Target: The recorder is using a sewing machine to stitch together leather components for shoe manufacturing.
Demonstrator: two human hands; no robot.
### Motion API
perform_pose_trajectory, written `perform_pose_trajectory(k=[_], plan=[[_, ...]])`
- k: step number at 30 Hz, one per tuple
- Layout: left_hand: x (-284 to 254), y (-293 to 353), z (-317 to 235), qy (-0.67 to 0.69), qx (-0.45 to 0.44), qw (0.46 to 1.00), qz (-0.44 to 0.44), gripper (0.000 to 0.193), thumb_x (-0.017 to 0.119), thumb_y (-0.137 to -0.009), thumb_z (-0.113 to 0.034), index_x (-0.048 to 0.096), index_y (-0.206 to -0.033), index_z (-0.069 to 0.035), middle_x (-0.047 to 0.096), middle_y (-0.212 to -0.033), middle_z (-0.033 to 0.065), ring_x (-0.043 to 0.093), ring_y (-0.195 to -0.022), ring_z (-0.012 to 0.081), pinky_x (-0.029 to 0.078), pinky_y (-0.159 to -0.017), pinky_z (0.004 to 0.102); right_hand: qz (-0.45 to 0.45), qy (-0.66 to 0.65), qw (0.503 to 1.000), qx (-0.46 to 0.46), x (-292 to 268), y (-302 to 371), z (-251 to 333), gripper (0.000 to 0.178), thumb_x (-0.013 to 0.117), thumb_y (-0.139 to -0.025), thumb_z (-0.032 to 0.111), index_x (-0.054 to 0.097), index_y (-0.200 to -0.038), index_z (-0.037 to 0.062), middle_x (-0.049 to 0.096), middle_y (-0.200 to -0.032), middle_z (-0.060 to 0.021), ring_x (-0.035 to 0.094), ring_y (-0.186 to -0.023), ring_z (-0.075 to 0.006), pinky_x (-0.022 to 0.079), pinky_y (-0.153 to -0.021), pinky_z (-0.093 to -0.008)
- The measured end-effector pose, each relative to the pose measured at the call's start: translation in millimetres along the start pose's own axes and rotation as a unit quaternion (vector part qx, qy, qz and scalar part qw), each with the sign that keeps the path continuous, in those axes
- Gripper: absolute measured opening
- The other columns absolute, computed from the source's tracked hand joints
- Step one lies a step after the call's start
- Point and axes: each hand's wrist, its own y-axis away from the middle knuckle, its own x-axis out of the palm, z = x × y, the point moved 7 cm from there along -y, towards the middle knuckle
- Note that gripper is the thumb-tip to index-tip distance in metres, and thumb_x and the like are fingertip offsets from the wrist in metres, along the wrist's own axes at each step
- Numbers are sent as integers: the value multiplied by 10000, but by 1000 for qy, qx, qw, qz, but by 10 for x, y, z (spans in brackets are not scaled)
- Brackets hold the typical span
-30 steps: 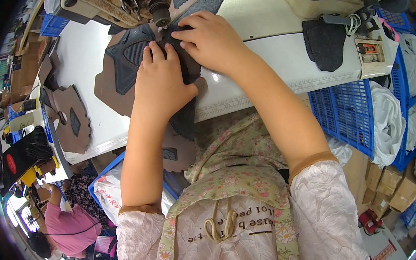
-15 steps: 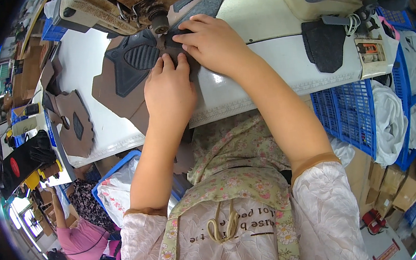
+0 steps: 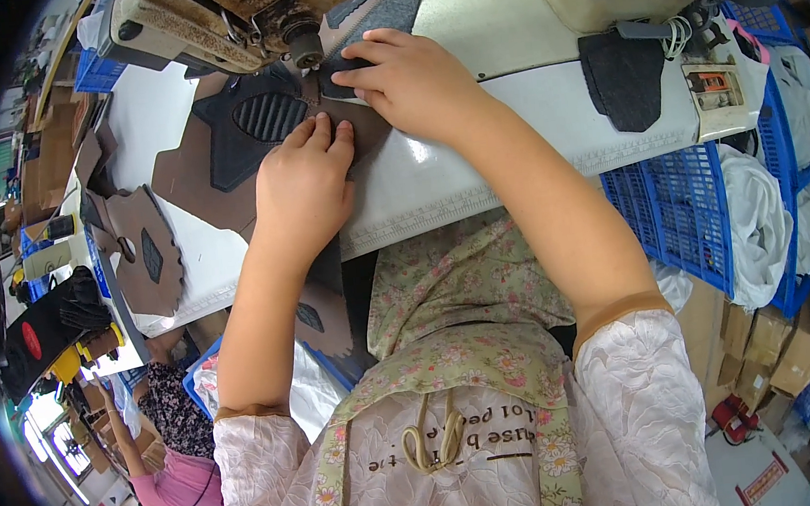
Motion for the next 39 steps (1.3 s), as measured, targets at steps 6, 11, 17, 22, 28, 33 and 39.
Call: perform_pose_trajectory(k=[6, 11, 17, 22, 28, 33, 39], plan=[[56, 3, -76, -40, -1, 998, -45, 478, 688, -659, -80, 634, -1119, 35, 645, -1134, 260, 638, -1074, 348, 557, -818, 399, -21, 8, 1000, -10, -16, -7, 16, 260, 622, -875, 210, 724, -1114, 199, 621, -1252, -22, 512, -1237, -247, 445, -1006, -391], [54, -23, -78, -38, 4, 997, -66, 410, 652, -695, -66, 635, -1088, 50, 649, -1108, 264, 650, -1035, 350, 567, -772, 398, -28, 12, 999, -18, -15, -23, -11, 254, 632, -868, 211, 727, -1104, 199, 627, -1243, -24, 519, -1226, -246, 456, -992, -390], [64, -46, -68, -51, -5, 996, -72, 374, 632, -719, -72, 638, -1073, 48, 654, -1090, 261, 655, -1014, 347, 566, -761, 396, -30, 18, 999, -30, 0, -50, -15, 257, 635, -868, 218, 724, -1110, 213, 628, -1242, -15, 525, -1223, -237, 458, -994, -385], [-17, -70, -100, -38, 27, 991, -126, 266, 624, -740, -68, 647, -948, 97, 670, -941, 298, 681, -865, 373, 571, -656, 379, -32, 17, 999, -30, 7, -63, -42, 249, 632, -878, 219, 725, -1109, 214, 636, -1230, -11, 535, -1212, -238, 462, -990, -383], [79, -109, -22, -36, -33, 998, -36, 410, 646, -707, -96, 641, -1094, 38, 649, -1119, 264, 649, -1041, 344, 565, -787, 397, -29, 0, 999, -25, -8, -103, -57, 242, 639, -873, 218, 729, -1098, 215, 632, -1246, -8, 535, -1212, -233, 462, -987, -384], [98, -105, -33, -47, -26, 997, -48, 409, 645, -710, -96, 642, -1097, 38, 653, -1111, 263, 649, -1043, 348, 564, -794, 397, -35, -3, 999, -27, 7, -102, -83, 247, 642, -871, 219, 727, -1103, 213, 631, -1248, -7, 530, -1218, -229, 455, -995, -380], [104, -98, -40, -50, -37, 997, -49, 423, 651, -715, -95, 640, -1118, 33, 646, -1126, 267, 644, -1054, 356, 559, -812, 396, -12, -9, 1000, -13, -10, -113, -72, 256, 636, -875, 217, 722, -1116, 207, 629, -1251, -14, 525, -1224, -231, 446, -1006, -377]])
